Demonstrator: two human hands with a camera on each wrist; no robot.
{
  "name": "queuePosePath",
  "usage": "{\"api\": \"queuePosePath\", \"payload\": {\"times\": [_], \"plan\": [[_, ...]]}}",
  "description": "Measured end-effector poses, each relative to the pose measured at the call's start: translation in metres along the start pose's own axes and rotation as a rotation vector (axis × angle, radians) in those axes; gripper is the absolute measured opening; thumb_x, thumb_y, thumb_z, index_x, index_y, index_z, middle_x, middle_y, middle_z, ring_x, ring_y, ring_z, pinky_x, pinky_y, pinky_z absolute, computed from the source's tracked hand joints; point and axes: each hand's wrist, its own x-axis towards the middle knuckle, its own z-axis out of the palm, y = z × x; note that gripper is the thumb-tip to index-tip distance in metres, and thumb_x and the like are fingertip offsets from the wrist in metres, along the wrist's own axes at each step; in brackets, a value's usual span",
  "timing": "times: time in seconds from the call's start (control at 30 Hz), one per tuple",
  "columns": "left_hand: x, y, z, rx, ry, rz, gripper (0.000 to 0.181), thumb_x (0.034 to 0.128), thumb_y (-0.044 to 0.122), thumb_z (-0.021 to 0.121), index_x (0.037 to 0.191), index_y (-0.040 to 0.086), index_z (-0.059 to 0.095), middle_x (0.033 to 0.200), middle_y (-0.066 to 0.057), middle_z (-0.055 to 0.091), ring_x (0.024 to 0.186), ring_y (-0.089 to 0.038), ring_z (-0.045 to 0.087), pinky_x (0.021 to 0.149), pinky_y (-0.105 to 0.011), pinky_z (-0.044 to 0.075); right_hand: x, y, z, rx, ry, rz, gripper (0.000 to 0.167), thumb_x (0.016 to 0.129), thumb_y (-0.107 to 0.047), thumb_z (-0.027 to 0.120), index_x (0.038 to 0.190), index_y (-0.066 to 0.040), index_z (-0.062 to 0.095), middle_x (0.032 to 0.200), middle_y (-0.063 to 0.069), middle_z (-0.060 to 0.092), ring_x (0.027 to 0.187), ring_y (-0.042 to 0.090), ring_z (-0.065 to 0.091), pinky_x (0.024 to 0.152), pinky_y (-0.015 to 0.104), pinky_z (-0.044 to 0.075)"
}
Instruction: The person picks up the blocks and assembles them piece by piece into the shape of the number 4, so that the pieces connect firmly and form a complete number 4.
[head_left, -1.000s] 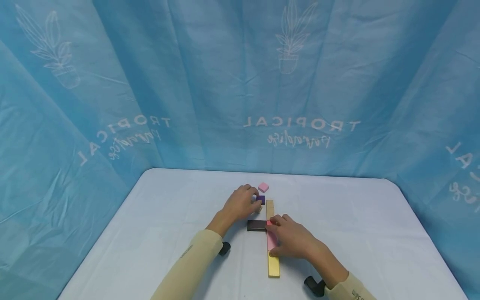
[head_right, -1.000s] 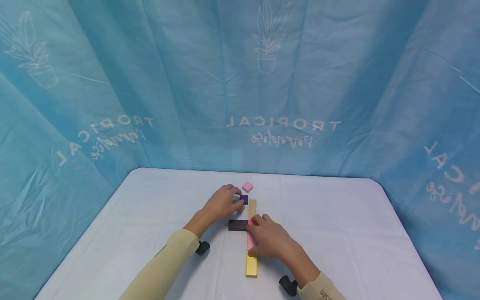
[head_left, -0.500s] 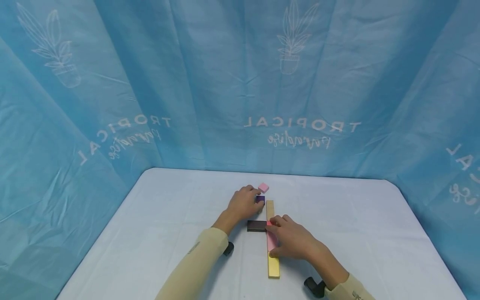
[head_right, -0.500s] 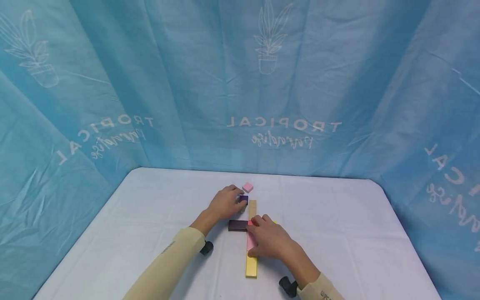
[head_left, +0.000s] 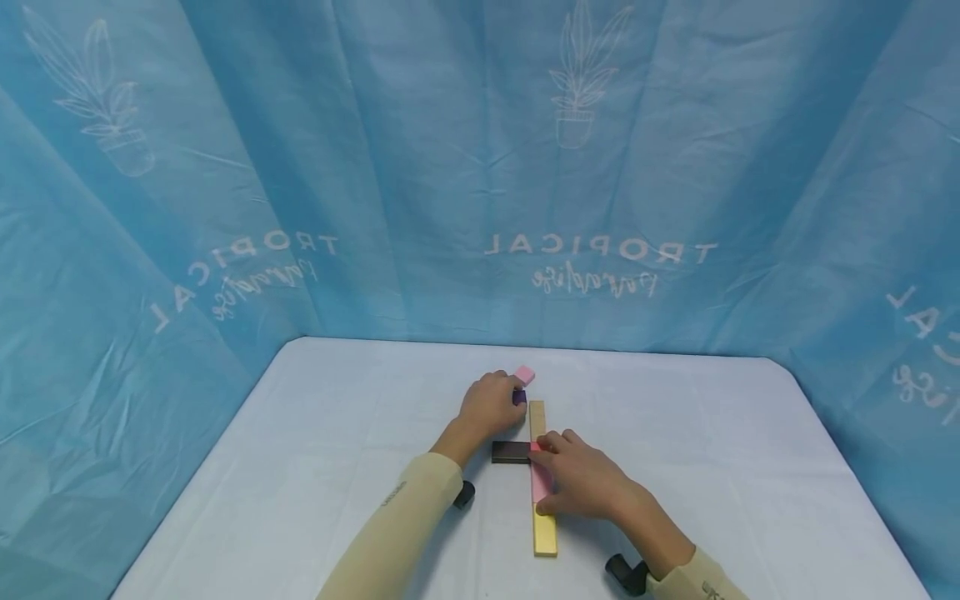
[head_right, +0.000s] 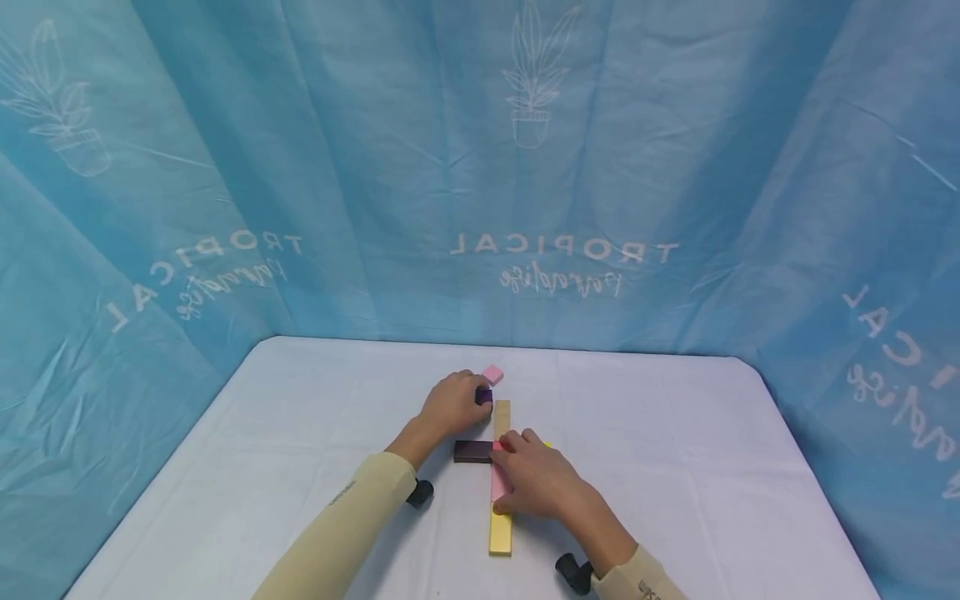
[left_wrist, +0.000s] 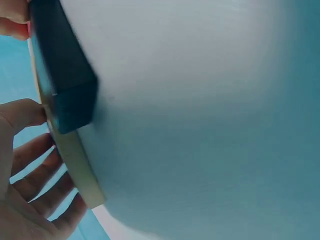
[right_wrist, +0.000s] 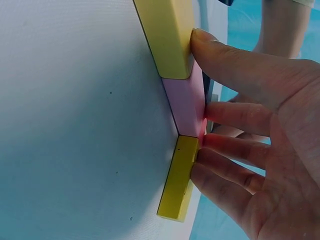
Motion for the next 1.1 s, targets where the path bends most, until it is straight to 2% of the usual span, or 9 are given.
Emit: {"api": "queuePosePath", "payload": {"times": [0.13, 0.33, 0.53, 0.77, 0.9, 1.1], "plan": [[0.002, 0.002, -0.001, -0.012, -0.022, -0.015, 0.032, 0.0846, 0.032, 0.069, 0.110, 0.012, 0.070, 0.088, 0.001, 0.060, 0.075, -0.013, 0.052, 0.073, -0.030, 0.050, 0.000, 0.000, 0.001, -0.006, -0.001, 0.002, 0.073, 0.072, -0.052, 0.079, 0.133, -0.017, 0.059, 0.134, 0.005, 0.051, 0.110, 0.020, 0.045, 0.086, 0.037, 0.050], [0.003, -0.001, -0.001, -0.011, -0.028, -0.022, 0.030, 0.0853, 0.030, 0.068, 0.109, 0.011, 0.069, 0.085, 0.001, 0.059, 0.074, -0.013, 0.052, 0.072, -0.029, 0.049, 0.001, -0.002, 0.000, 0.006, -0.003, -0.006, 0.072, 0.072, -0.051, 0.080, 0.132, -0.016, 0.059, 0.133, 0.006, 0.051, 0.109, 0.020, 0.045, 0.085, 0.038, 0.050], [0.005, -0.004, -0.001, -0.018, -0.001, 0.018, 0.029, 0.0856, 0.030, 0.067, 0.108, 0.010, 0.069, 0.089, 0.000, 0.060, 0.078, -0.013, 0.054, 0.077, -0.030, 0.050, 0.000, -0.002, -0.001, -0.006, 0.006, -0.008, 0.071, 0.072, -0.050, 0.080, 0.131, -0.016, 0.060, 0.131, 0.006, 0.052, 0.107, 0.020, 0.045, 0.084, 0.037, 0.050], [0.005, -0.008, -0.006, -0.034, 0.037, 0.034, 0.030, 0.0851, 0.033, 0.065, 0.107, 0.012, 0.068, 0.093, 0.001, 0.060, 0.083, -0.013, 0.054, 0.079, -0.031, 0.049, -0.003, 0.000, -0.002, -0.007, 0.023, -0.029, 0.071, 0.072, -0.049, 0.080, 0.131, -0.014, 0.060, 0.131, 0.007, 0.052, 0.108, 0.021, 0.046, 0.083, 0.038, 0.051], [0.002, -0.008, -0.013, -0.073, 0.044, 0.070, 0.035, 0.0858, 0.037, 0.066, 0.111, 0.013, 0.068, 0.096, 0.002, 0.061, 0.086, -0.012, 0.054, 0.079, -0.030, 0.049, -0.003, -0.001, -0.001, -0.011, 0.017, -0.022, 0.071, 0.072, -0.050, 0.080, 0.131, -0.015, 0.060, 0.130, 0.007, 0.052, 0.107, 0.021, 0.046, 0.083, 0.038, 0.051], [-0.006, -0.011, -0.028, -0.171, 0.055, 0.178, 0.031, 0.0865, 0.036, 0.067, 0.107, 0.013, 0.068, 0.095, 0.006, 0.060, 0.086, -0.010, 0.052, 0.079, -0.027, 0.048, -0.002, -0.001, -0.001, -0.018, 0.010, -0.005, 0.071, 0.072, -0.050, 0.080, 0.131, -0.015, 0.060, 0.131, 0.007, 0.052, 0.108, 0.021, 0.046, 0.084, 0.039, 0.050]]}}
